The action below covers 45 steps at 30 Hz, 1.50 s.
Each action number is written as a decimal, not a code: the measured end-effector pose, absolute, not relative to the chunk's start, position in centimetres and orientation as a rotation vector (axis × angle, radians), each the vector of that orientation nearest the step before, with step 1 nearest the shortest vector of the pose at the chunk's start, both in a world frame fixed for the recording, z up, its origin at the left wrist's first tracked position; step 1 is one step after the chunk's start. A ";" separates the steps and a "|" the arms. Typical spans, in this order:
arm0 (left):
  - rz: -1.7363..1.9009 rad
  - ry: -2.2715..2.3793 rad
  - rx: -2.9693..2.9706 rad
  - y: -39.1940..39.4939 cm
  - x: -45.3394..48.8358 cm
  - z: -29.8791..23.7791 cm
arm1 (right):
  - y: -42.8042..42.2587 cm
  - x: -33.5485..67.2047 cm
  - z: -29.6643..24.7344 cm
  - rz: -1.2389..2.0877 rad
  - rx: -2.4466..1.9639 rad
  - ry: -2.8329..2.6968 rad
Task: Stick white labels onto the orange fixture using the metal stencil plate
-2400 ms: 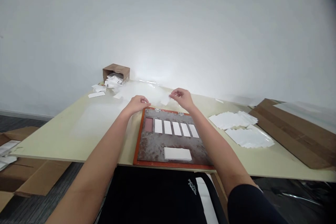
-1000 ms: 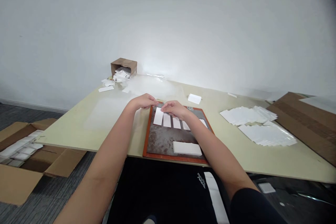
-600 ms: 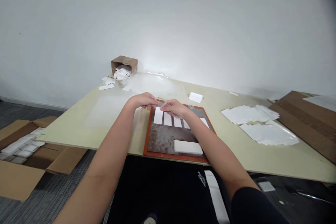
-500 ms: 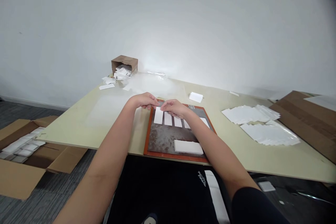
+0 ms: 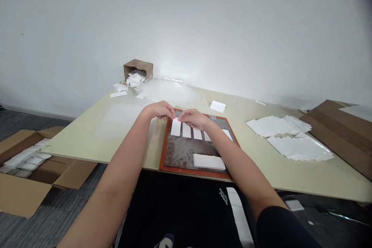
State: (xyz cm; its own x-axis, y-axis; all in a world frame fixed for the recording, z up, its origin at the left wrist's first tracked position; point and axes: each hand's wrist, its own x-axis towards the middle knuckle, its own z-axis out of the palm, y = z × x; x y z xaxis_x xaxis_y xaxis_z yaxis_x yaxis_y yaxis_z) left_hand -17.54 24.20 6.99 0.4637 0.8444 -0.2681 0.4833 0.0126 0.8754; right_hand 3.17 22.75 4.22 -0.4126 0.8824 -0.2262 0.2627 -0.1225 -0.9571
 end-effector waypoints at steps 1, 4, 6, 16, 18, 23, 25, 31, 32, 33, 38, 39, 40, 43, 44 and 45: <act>0.425 1.172 1.634 24.2 -17.5 7.0 | 22.8 3.2 4.2 1.569 -1.276 -1.638; 0.442 1.173 1.635 24.0 -17.4 7.1 | 22.9 3.2 4.0 1.560 -1.284 -1.635; 0.447 1.169 1.635 23.9 -17.4 7.2 | 23.0 3.2 3.9 1.554 -1.291 -1.634; 0.442 1.165 1.635 23.8 -17.3 7.3 | 22.3 2.9 4.9 1.551 -1.344 -1.641; 0.442 1.172 1.632 23.7 -17.2 7.3 | 22.2 2.8 5.1 1.556 -1.347 -1.640; 0.446 1.179 1.627 23.6 -17.1 7.4 | 22.1 2.8 5.0 1.562 -1.346 -1.629; 0.445 1.179 1.624 23.6 -17.1 7.5 | 22.1 2.8 5.0 1.562 -1.345 -1.630; 0.443 1.186 1.617 23.6 -17.1 7.5 | 22.0 2.8 5.2 1.555 -1.355 -1.642; 0.441 1.188 1.618 23.7 -17.1 7.5 | 22.0 2.8 5.2 1.554 -1.357 -1.646; 0.438 1.189 1.619 23.7 -17.1 7.5 | 22.0 2.8 5.2 1.553 -1.359 -1.649; 0.430 1.194 1.625 23.7 -17.0 7.3 | 22.1 2.9 5.2 1.557 -1.351 -1.658; 0.429 1.196 1.627 23.8 -17.0 7.3 | 22.1 2.9 5.2 1.555 -1.350 -1.660; 0.428 1.199 1.629 23.8 -17.0 7.3 | 22.1 2.9 5.2 1.551 -1.349 -1.663; 0.420 1.209 1.640 23.7 -17.0 7.4 | 22.1 3.0 5.1 1.539 -1.346 -1.675; 0.416 1.214 1.645 23.7 -17.0 7.5 | 22.0 2.9 5.1 1.535 -1.343 -1.680; 0.413 1.219 1.651 23.6 -17.0 7.5 | 22.0 2.9 5.1 1.530 -1.340 -1.686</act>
